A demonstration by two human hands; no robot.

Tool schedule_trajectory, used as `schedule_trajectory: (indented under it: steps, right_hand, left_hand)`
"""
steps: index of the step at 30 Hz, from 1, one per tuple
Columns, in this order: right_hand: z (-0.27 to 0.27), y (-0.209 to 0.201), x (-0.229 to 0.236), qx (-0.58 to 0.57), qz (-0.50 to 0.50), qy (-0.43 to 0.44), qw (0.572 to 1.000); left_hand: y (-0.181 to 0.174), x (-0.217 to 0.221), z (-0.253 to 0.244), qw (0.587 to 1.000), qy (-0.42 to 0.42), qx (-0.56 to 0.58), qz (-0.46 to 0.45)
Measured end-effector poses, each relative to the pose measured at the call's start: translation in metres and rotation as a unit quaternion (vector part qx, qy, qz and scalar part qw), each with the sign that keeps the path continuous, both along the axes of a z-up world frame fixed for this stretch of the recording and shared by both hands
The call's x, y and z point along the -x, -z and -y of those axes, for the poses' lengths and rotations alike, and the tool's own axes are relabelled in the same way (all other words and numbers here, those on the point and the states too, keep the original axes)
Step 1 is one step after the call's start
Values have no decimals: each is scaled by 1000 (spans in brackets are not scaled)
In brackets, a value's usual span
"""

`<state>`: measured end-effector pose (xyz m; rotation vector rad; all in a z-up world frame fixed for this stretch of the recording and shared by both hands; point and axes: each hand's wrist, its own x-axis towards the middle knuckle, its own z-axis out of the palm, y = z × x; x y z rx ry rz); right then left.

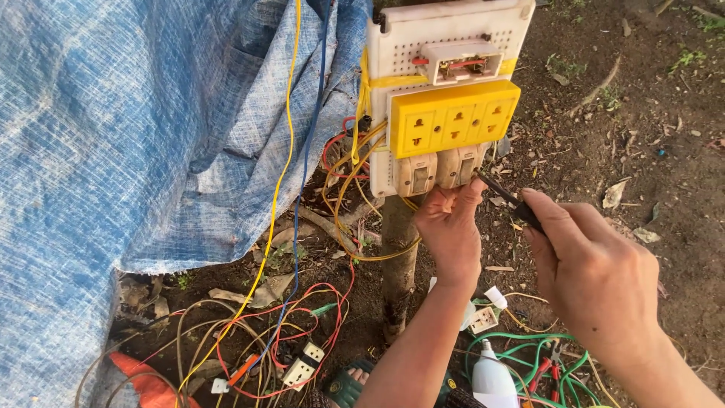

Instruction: Repairing electrical connections in an outdoor outlet box using a screwdriver and handling wires.

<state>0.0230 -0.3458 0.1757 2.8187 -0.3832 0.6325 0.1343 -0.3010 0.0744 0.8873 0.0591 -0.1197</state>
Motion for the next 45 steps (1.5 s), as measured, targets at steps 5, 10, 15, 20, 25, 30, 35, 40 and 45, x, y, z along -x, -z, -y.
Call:
schedule_trajectory:
  steps: [5, 10, 15, 20, 25, 30, 35, 40, 45]
  right_hand:
    - [-3, -3, -1, 100, -34, 42, 993]
    - [-2, -16, -5, 28, -66, 60, 996]
    - [-5, -36, -9, -92, -102, 6, 991]
    - [5, -34, -9, -59, -94, -42, 993]
    - [11, -20, -4, 217, 0, -48, 975]
    - [6, -20, 0, 254, -7, 6, 967]
    - [-3, -19, -2, 226, -25, -17, 974]
    - [-4, -19, 1, 223, -33, -68, 972]
    - [-5, -23, 0, 364, -14, -31, 931]
  left_hand:
    - [-8, -2, -3, 1000, 5, 21, 7]
    - [-4, -2, -2, 1000, 13, 2, -16]
    - [1, -2, 0, 999, 9, -24, -32]
    - [-3, -2, -3, 999, 13, -13, -31]
    - [-4, -2, -4, 999, 24, 6, -24]
    - [3, -1, -4, 999, 14, -31, 43]
    - [1, -4, -7, 997, 9, -66, 39]
    - [-4, -5, -10, 999, 21, -41, 26]
    - [-5, -5, -12, 997, 36, -62, 9]
